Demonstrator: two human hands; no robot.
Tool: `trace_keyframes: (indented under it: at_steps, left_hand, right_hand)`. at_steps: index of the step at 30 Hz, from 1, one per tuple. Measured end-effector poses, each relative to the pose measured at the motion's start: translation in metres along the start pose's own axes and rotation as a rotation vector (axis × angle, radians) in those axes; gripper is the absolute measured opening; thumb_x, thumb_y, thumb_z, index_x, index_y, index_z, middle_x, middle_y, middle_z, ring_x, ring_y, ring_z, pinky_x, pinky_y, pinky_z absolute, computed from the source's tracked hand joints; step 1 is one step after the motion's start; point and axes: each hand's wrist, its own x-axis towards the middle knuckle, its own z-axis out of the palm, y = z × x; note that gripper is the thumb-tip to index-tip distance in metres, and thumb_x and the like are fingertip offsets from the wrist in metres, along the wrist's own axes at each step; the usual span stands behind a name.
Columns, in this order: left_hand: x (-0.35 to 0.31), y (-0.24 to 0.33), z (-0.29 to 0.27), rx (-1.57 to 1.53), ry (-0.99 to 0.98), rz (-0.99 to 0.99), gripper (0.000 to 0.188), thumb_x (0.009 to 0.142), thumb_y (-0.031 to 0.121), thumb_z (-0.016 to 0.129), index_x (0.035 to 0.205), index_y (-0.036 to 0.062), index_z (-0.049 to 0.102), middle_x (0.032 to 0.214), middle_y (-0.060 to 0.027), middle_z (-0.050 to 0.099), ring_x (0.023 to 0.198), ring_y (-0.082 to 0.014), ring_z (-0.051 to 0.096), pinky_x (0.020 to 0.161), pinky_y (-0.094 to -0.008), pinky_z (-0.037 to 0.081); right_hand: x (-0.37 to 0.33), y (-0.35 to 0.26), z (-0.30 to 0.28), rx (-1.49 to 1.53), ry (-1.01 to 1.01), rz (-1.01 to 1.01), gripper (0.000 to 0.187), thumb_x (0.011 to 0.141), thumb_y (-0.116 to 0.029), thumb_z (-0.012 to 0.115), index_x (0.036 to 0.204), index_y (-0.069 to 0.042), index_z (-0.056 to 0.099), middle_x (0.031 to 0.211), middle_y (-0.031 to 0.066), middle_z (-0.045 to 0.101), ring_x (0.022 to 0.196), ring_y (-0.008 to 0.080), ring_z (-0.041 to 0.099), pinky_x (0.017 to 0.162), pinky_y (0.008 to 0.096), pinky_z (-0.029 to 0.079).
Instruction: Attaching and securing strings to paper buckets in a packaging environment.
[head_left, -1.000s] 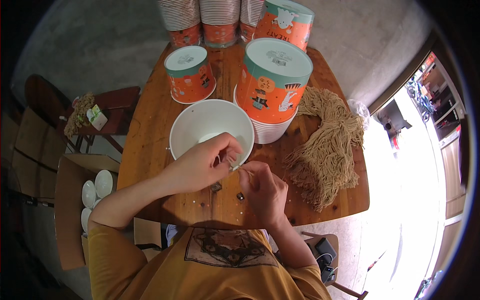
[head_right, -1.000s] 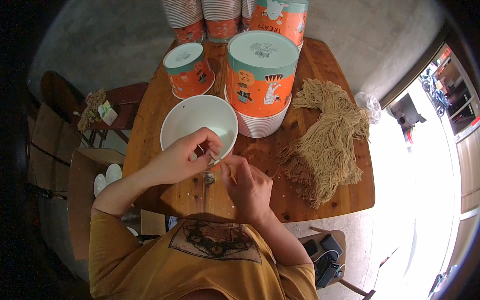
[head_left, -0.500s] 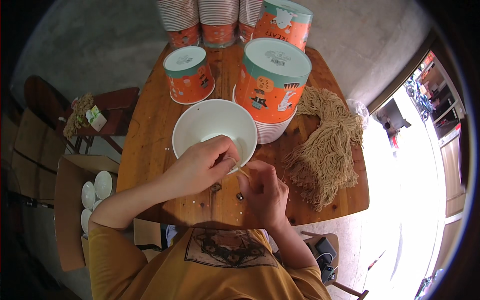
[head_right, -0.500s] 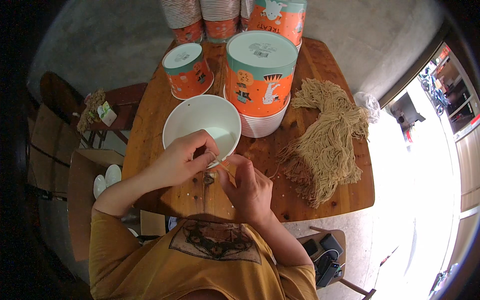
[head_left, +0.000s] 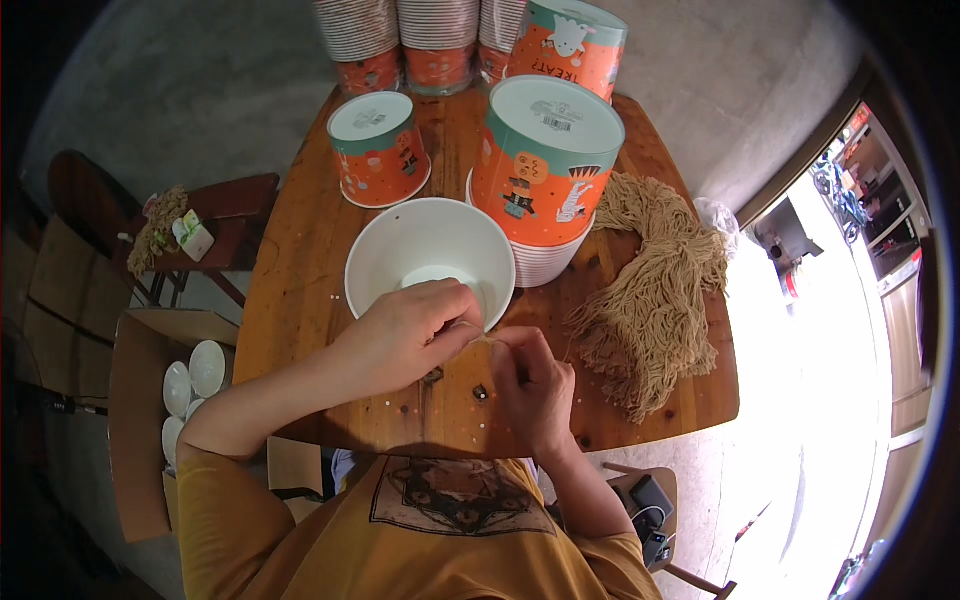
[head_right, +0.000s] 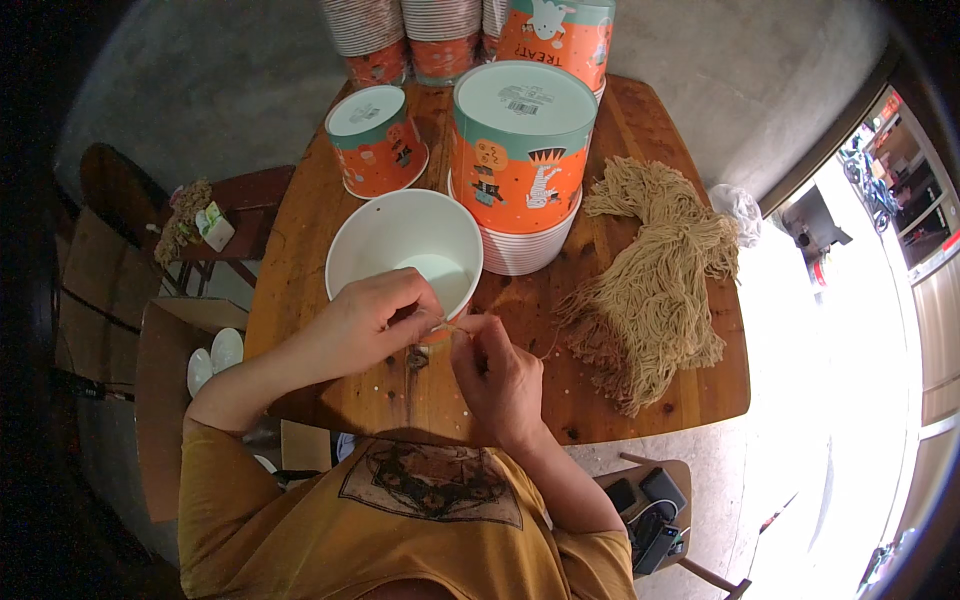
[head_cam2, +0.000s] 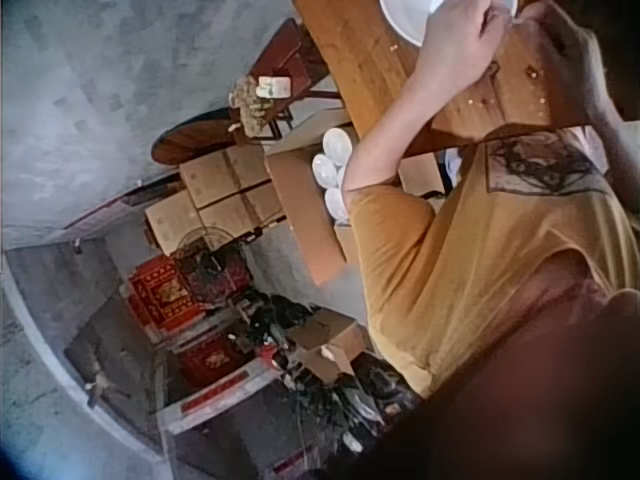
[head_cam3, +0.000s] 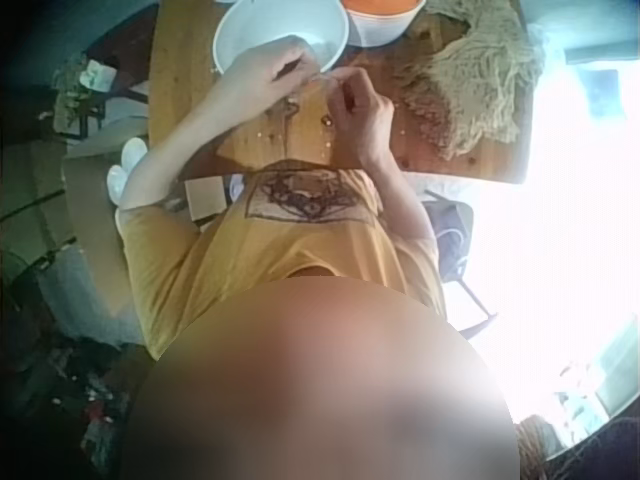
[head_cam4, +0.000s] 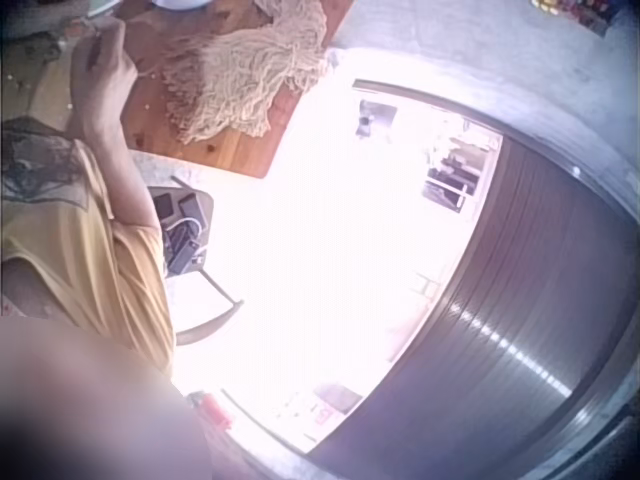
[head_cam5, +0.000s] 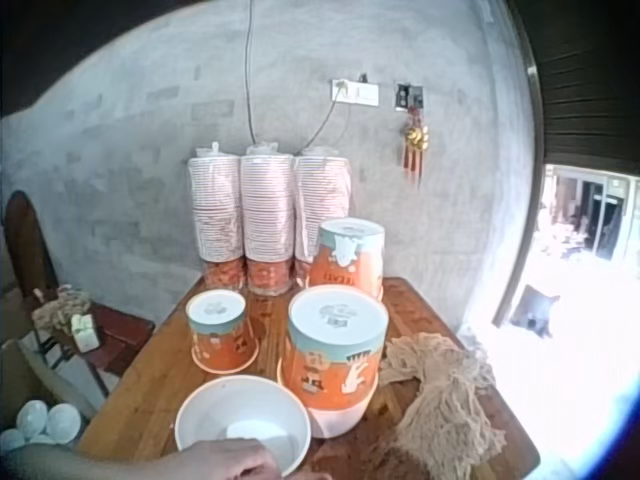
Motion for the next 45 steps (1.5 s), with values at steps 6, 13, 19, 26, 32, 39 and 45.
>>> trace_keyframes:
  at_steps: [6,13,19,26,32,39,45]
  left_hand:
    - [0.001,0.005,-0.003,-0.015,-0.018,-0.072,0.012,0.089,0.007,0.063,0.090,0.0026,0.052,0.078,-0.0093,0.057,0.071,-0.0253,0.058,0.064,-0.0356,0.047]
    - [-0.001,0.004,-0.001,-0.068,-0.019,-0.163,0.014,0.091,0.010,0.063,0.093,0.0029,0.051,0.074,-0.0104,0.059,0.065,-0.0259,0.060,0.060,-0.0362,0.048]
    - [-0.001,0.002,-0.002,-0.031,-0.027,-0.147,0.015,0.093,0.013,0.062,0.094,0.0027,0.050,0.076,-0.0121,0.062,0.069,-0.0279,0.064,0.061,-0.0368,0.049]
    - [-0.001,0.002,-0.003,-0.031,-0.038,-0.177,0.013,0.093,0.012,0.059,0.094,0.0030,0.049,0.078,-0.0130,0.063,0.074,-0.0316,0.066,0.063,-0.0394,0.050]
    - [-0.001,0.002,-0.002,-0.011,-0.031,-0.150,0.012,0.092,0.009,0.058,0.094,0.0024,0.049,0.080,-0.0138,0.064,0.075,-0.0343,0.066,0.064,-0.0406,0.050]
    - [-0.001,0.001,-0.001,0.015,-0.018,-0.153,0.011,0.092,0.007,0.058,0.093,0.0019,0.048,0.079,-0.0141,0.063,0.077,-0.0347,0.065,0.064,-0.0410,0.050]
    - [-0.002,0.000,-0.003,0.027,-0.013,-0.103,0.011,0.092,0.006,0.058,0.091,0.0015,0.049,0.080,-0.0147,0.064,0.073,-0.0341,0.065,0.063,-0.0401,0.050]
  right_hand:
    - [-0.001,-0.002,0.002,0.006,0.030,-0.003,0.020,0.086,-0.011,0.068,0.104,-0.011,0.059,0.057,0.0032,0.052,0.046,0.0161,0.054,0.047,0.0295,0.045]
    - [0.008,0.000,0.009,-0.077,0.098,-0.137,0.031,0.079,-0.006,0.076,0.108,-0.013,0.065,0.054,-0.0018,0.042,0.047,0.0065,0.040,0.045,0.0231,0.037]
    - [0.011,-0.002,0.008,-0.112,0.093,-0.196,0.027,0.080,-0.008,0.075,0.102,-0.014,0.061,0.057,0.0023,0.051,0.047,0.0158,0.050,0.046,0.0308,0.043]
    - [0.011,-0.002,0.008,-0.150,0.168,-0.231,0.023,0.077,-0.003,0.074,0.090,-0.012,0.057,0.053,-0.0015,0.045,0.043,0.0108,0.045,0.044,0.0274,0.040]
    - [0.007,-0.004,0.006,-0.236,0.145,-0.203,0.027,0.076,-0.006,0.074,0.094,-0.011,0.055,0.057,0.0021,0.050,0.048,0.0177,0.054,0.047,0.0314,0.044]
    - [0.010,-0.002,0.005,-0.248,0.154,-0.287,0.021,0.077,-0.003,0.072,0.086,-0.010,0.055,0.057,0.0010,0.050,0.048,0.0169,0.055,0.046,0.0312,0.044]
    - [0.001,0.003,0.005,-0.178,0.124,-0.246,0.021,0.079,-0.005,0.072,0.092,-0.009,0.055,0.056,0.0007,0.049,0.047,0.0153,0.053,0.045,0.0304,0.044]
